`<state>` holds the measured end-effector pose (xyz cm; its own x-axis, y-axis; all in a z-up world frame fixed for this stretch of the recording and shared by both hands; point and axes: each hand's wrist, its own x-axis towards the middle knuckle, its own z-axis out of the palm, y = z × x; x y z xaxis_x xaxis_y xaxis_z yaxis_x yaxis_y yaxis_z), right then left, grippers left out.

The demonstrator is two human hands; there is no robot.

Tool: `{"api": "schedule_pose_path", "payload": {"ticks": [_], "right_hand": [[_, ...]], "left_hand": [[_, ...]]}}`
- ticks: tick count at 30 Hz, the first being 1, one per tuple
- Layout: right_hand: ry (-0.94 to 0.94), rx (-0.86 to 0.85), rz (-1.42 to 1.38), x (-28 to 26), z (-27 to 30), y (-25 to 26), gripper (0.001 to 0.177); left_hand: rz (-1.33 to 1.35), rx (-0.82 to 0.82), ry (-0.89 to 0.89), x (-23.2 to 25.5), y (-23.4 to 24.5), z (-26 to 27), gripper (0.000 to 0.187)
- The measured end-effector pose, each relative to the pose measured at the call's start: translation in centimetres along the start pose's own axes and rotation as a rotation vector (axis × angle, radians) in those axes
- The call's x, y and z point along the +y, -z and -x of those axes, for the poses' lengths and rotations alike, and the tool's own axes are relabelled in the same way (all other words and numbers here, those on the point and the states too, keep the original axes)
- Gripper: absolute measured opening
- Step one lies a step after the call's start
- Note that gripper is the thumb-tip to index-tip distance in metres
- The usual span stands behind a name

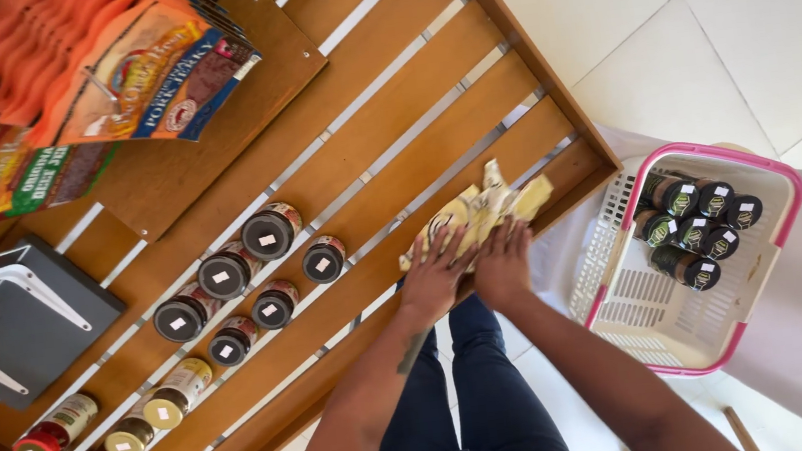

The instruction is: The person wipes the tops of small jars with a yellow cloth and places them into a pink basket. They also wipe the wooden shelf surface with the cloth. The person repeats this process for several jars, picking them up from the shelf, cleaning them, and arranging them in the basket.

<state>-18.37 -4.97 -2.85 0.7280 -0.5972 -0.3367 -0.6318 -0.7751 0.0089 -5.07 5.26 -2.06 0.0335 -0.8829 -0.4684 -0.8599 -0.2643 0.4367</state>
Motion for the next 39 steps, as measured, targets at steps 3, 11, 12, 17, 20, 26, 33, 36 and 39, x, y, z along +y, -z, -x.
{"api": "schedule_pose_path", "payload": {"ticks": [3, 11, 12, 17, 20, 26, 33, 36, 39], "right_hand": [[0.05, -0.15, -0.01, -5.1, 1.8, 2.3, 0.054], [0.159, -0.231, -0.125, -7.6, 3.8, 1.5, 0.05], [0.185, -0.11, -0.147, -7.0, 3.5, 0.9, 0.042], [0.184, -0.068, -0.409, -3.2, 1.6, 2.5, 0.027], [-0.061, -0.105, -0.731, 0.3, 1.5, 4.1, 0.041], [-0.465, -0.135, -1.293, 8.8, 5.6, 11.2, 0.046], [-0.529, -0.075, -1.936, 19.2, 14.3, 15.6, 0.045], [-0.705, -0.053, -1.888, 23.7, 18.3, 14.3, 0.023], [-0.817, 0.189, -2.133, 26.0, 20.7, 9.6, 0.011]], "left_hand": [[-0.041, -0.005, 0.019, -1.7, 1.0, 5.1, 0.056], [0.07, 0.092, 0.145, -4.3, -5.0, 9.6, 0.048], [0.141, 0.134, 0.182, -4.7, -6.2, 9.0, 0.047], [0.463, 0.164, 0.325, -2.2, 0.8, 5.9, 0.049], [0.635, 0.085, 0.405, 0.5, 6.3, 4.1, 0.049], [0.781, 0.021, 0.283, 7.8, 10.2, -1.0, 0.067], [1.299, -0.001, 0.207, 18.9, 10.9, -4.7, 0.053], [1.266, -0.035, 0.166, 21.4, 7.6, -7.1, 0.038], [0.976, 0.071, 0.184, 26.9, 7.5, -8.4, 0.028]]}}
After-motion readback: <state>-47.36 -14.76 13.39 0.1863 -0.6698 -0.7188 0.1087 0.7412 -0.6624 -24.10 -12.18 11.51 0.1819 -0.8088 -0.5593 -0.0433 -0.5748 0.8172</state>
